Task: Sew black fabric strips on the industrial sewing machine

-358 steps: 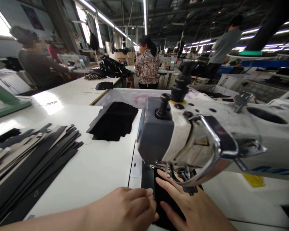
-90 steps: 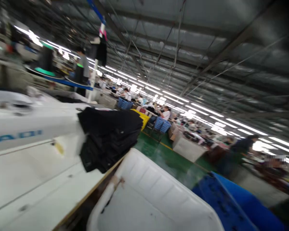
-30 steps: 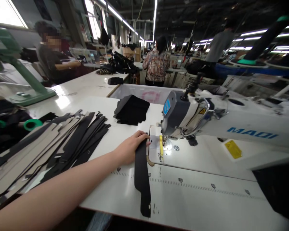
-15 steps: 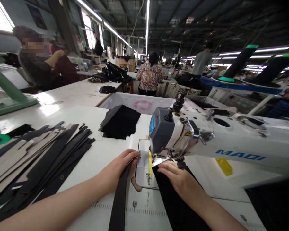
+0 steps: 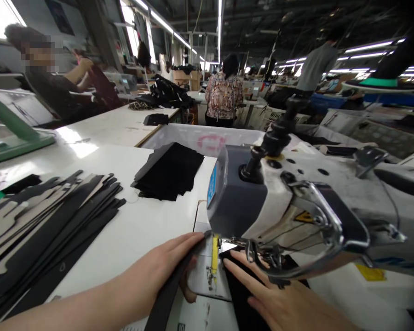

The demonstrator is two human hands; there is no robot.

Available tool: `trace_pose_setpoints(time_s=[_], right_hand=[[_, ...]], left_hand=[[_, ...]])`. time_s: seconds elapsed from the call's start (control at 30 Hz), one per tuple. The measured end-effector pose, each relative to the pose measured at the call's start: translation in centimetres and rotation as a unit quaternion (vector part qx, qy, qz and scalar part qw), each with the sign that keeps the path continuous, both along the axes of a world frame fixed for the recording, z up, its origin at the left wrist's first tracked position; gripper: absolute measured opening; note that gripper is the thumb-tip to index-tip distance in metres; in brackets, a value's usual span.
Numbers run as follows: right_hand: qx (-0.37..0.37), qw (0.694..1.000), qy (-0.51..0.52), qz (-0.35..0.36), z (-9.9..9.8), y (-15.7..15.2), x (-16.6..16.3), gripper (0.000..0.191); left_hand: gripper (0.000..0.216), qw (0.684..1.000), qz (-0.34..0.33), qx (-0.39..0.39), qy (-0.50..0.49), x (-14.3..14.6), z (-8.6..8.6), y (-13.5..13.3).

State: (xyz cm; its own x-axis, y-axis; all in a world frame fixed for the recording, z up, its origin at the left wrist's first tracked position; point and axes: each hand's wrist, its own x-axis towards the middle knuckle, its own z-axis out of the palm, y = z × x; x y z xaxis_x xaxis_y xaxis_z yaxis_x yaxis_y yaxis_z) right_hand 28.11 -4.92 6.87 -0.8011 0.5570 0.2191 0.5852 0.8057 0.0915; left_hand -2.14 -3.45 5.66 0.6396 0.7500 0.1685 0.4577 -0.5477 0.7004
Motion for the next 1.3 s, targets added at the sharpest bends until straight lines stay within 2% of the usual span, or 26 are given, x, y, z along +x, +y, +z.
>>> trace_pose_setpoints(time_s=[0.1,0.13,0.23,0.3,0.4,0.5,0.7,0.87,1.03,1.3], right_hand=[[-0.045,0.999,0.009,0.017,0.8,0.2,-0.1,0.080],[-0.049,0.998,0.014,0.034,0.8,0.2,-0.3,0.079],[-0.003,0.996,0.065,0.068,0.3,0.3,-1.1,0.042],[0.045,0.995,0.080,0.048,-0.3,0.4,-1.5,0.047],[0.084,0.996,0.029,0.005,-1.1,0.4,-1.6,0.049],[0.093,0.995,0.013,-0.014,-1.7,0.1,-1.2,0.049],[0.094,0.994,0.024,-0.054,-2.2,-0.4,-1.3,0.051],[0.099,0.994,0.023,-0.044,-2.4,-0.3,-1.2,0.049],[0.106,0.993,0.029,-0.050,-2.9,-0.6,-0.9,0.046],[0.140,0.989,-0.004,-0.038,-2.9,-0.5,-1.1,0.050]], left_hand=[[0.070,0.999,-0.014,0.042,-0.009,-0.2,0.3,0.2],[0.072,0.998,-0.016,0.055,-0.015,-0.3,0.4,0.2],[0.072,0.996,-0.019,0.086,-0.020,-0.3,0.6,0.5],[0.068,0.997,-0.004,0.074,-0.002,-0.3,0.6,0.5],[0.073,0.999,-0.002,0.038,0.019,-0.3,0.8,0.1],[0.091,0.999,-0.021,0.029,0.035,-0.3,1.2,-0.7],[0.108,0.995,-0.038,0.046,0.084,0.3,2.5,-2.6],[0.092,0.986,-0.046,0.079,0.139,1.4,2.4,-3.0],[0.066,0.974,-0.075,0.045,0.208,2.3,1.9,-2.8],[0.078,0.969,-0.073,0.080,0.220,3.1,1.1,-2.7]])
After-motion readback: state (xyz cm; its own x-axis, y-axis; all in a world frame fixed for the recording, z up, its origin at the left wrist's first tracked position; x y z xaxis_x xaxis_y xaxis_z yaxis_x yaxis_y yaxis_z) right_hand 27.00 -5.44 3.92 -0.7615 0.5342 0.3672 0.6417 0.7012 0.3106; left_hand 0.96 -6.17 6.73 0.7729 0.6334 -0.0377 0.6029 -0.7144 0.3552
